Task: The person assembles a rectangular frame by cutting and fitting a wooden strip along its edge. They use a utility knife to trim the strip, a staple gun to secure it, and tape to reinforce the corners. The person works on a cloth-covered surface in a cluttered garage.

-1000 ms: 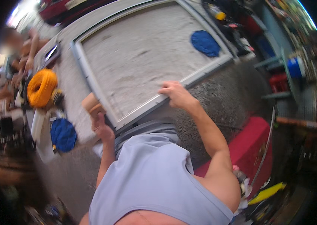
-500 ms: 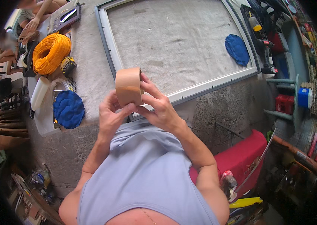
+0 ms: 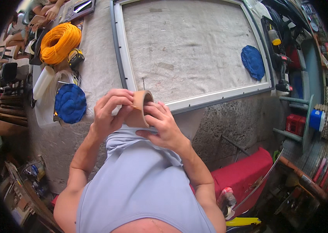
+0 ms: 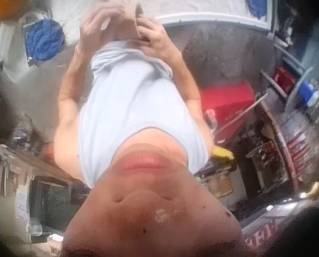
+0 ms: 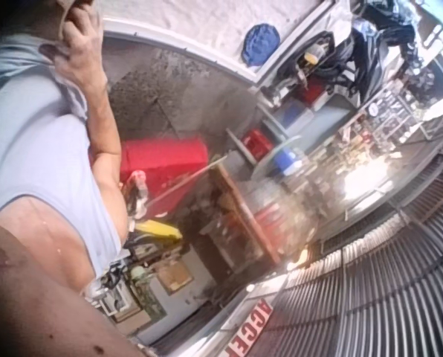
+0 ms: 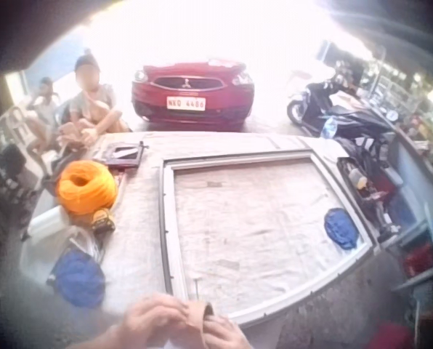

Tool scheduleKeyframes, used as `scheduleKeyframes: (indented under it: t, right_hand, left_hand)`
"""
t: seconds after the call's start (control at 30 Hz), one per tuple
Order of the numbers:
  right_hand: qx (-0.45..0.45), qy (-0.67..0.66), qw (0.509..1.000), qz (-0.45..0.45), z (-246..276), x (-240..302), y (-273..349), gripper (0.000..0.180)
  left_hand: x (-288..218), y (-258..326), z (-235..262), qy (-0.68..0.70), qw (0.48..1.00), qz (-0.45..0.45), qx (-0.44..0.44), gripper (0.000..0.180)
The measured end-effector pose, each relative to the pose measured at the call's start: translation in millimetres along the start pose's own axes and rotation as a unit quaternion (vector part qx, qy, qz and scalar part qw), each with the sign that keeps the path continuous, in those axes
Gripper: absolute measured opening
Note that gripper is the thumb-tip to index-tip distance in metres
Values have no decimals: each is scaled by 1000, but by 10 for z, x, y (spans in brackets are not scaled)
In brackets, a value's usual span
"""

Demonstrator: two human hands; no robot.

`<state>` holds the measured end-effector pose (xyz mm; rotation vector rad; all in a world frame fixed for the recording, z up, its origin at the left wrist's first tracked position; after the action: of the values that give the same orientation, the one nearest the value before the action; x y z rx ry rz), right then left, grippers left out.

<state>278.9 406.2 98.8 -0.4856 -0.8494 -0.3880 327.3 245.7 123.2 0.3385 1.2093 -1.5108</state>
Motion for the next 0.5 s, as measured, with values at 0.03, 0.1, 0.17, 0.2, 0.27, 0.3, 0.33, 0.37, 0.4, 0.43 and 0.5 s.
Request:
scheduleKeyframes:
  t: [0.03, 0.1, 0.17, 0.2, 0.27, 0.3, 0.33, 0.37, 0.4, 0.43, 0.5]
  right_hand:
    - [1, 43, 999, 13, -16, -2, 24, 26]
    - [-22, 48, 998, 44, -90, -86, 76, 27]
    - [-19, 5, 999, 41, -118, -60, 74, 28]
    - [-24, 24, 999, 31, -149, -111, 59, 26]
    - [-5, -38, 998, -41, -174, -204, 28, 25]
    - [9, -66, 995, -79, -180, -245, 11, 25]
    - [-8, -60, 994, -96, -175, -247, -43, 21]
    - [1, -103, 986, -133, -235, -305, -64, 20]
    - [9, -143, 974, -173, -293, -352, -110, 19]
    - [17, -183, 960, -213, -338, -374, -167, 19]
    - [61, -172, 973, -142, -363, -345, -249, 23]
  left_hand:
    - [-46, 9, 37, -42, 998, -34, -17, 16]
    - [-161, 24, 180, -129, 985, -101, -52, 16]
    - [-226, 57, 205, -120, 981, -137, -61, 17]
    - [-323, 45, 224, -124, 978, -159, -58, 17]
    - [-425, 44, 284, -139, 969, -201, -44, 17]
    - [-456, 49, 296, -141, 965, -218, -28, 17]
    - [-490, 43, 318, -144, 961, -235, -12, 18]
    - [-509, 35, 332, -146, 957, -252, 5, 18]
    - [-468, 16, 315, -152, 955, -254, -8, 16]
    - [-394, -57, 374, -160, 966, -203, -21, 14]
    - [-184, -322, 555, -173, 979, -101, -47, 14]
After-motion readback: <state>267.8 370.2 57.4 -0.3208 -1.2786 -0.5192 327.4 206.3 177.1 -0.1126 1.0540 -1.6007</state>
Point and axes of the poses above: each hand's wrist, its own y-axis away from the middle knuckle, its own z-axis out of the back of the hand, x = y × z, the point moved 4 cm from there along -y, towards the middle knuckle, and after that the axes turned 1 degree about z, right-handed, at the moved point
